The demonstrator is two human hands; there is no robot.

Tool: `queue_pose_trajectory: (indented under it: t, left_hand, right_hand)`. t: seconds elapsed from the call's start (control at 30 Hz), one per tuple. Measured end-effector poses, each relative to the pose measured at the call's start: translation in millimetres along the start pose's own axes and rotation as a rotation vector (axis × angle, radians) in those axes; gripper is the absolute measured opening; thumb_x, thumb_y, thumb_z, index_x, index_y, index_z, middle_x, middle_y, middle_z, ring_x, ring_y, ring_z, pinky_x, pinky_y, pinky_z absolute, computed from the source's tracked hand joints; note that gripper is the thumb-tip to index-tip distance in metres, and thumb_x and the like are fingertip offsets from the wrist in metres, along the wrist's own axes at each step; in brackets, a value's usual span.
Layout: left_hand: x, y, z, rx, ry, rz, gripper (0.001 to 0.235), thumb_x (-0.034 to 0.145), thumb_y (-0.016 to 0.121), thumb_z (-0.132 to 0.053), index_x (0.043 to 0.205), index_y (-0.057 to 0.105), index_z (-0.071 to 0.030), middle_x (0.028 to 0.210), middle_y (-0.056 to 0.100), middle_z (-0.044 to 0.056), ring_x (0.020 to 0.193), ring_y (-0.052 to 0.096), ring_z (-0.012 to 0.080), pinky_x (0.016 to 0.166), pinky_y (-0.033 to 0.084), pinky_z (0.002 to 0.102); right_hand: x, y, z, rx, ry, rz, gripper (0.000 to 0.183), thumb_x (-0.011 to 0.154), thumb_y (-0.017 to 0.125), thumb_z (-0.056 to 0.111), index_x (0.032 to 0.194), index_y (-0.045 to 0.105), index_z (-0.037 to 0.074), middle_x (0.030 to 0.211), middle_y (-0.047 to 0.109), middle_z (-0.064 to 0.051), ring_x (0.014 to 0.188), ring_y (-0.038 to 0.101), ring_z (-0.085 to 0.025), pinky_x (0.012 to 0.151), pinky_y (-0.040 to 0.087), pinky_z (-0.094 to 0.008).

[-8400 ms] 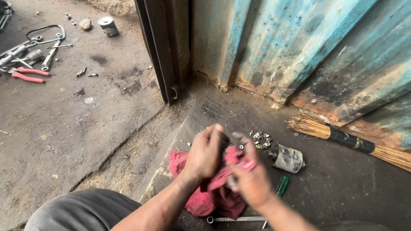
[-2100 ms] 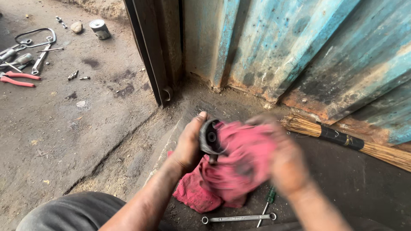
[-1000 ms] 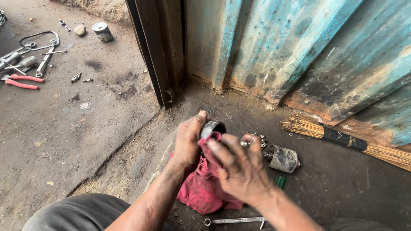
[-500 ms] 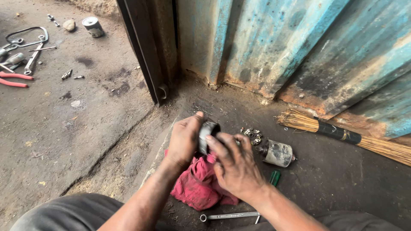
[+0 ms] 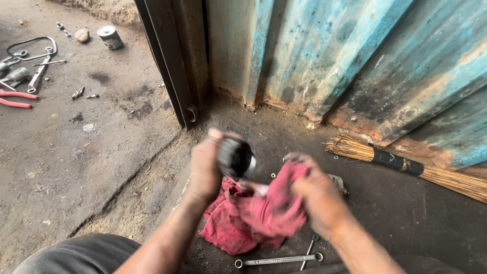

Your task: The person disassembles a small cylindrical mechanical part using a screwdriver and wrench, then wipes the interior and exterior of the components with a red cloth. The person reassembles the part and continues wiping it.

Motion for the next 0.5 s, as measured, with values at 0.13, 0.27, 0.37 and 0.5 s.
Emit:
queue_pose_trajectory:
  t: [0.13, 0.27, 0.37, 0.5]
  left_hand:
    - [0, 6, 5, -0.427, -0.26, 0.177, 0.07, 0.104, 0.035, -0.062, 0.109, 0.07, -0.001, 0.091, 0.075, 0.017, 0.078, 0.073, 0.0259, 0.07, 0.061, 0.038]
    - [-7, 13, 15, -0.364, -0.326, 0.248, 0.069, 0.102, 0.033, -0.06, 0.107, 0.069, -0.002, 0.091, 0.076, 0.017, 0.082, 0.075, 0.0246, 0.076, 0.064, 0.035]
    - [0, 18, 37, -0.043, -0.247, 0.19, 0.063, 0.105, 0.043, -0.056, 0.114, 0.072, -0.001, 0.092, 0.072, 0.016, 0.078, 0.068, 0.0215, 0.068, 0.056, 0.033]
    - [-19, 47, 31, 0.391, 0.089, 0.241, 0.055, 0.107, 0.054, -0.049, 0.136, 0.057, -0.003, 0.117, 0.071, 0.014, 0.109, 0.066, 0.0186, 0.089, 0.054, 0.033]
  right_hand:
    - [-15, 6, -6, -0.501, 0.101, 0.111, 0.048, 0.09, 0.072, 0.028, 0.133, 0.052, 0.018, 0.102, 0.07, -0.007, 0.091, 0.068, -0.022, 0.083, 0.059, -0.043]
    - [-12, 2, -9, -0.898, -0.046, 0.076, 0.047, 0.087, 0.076, 0.047, 0.122, 0.065, 0.017, 0.113, 0.068, -0.002, 0.102, 0.067, -0.017, 0.087, 0.061, -0.037]
    - [-19, -45, 45, -0.645, -0.525, -0.414, 0.103, 0.064, 0.091, 0.053, 0.145, 0.041, 0.012, 0.129, 0.06, -0.009, 0.093, 0.068, -0.025, 0.074, 0.06, -0.04]
    - [-21, -25, 54, -1.017, -0.751, -0.532, 0.103, 0.062, 0.094, 0.046, 0.146, 0.046, 0.012, 0.134, 0.06, -0.023, 0.116, 0.063, -0.043, 0.092, 0.054, -0.056]
Point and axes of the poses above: each hand's wrist, its own x-axis towards the middle knuckle, its own y-axis out of the palm, z = x × y, the point moved 10 cm from there along x, towards the middle knuckle
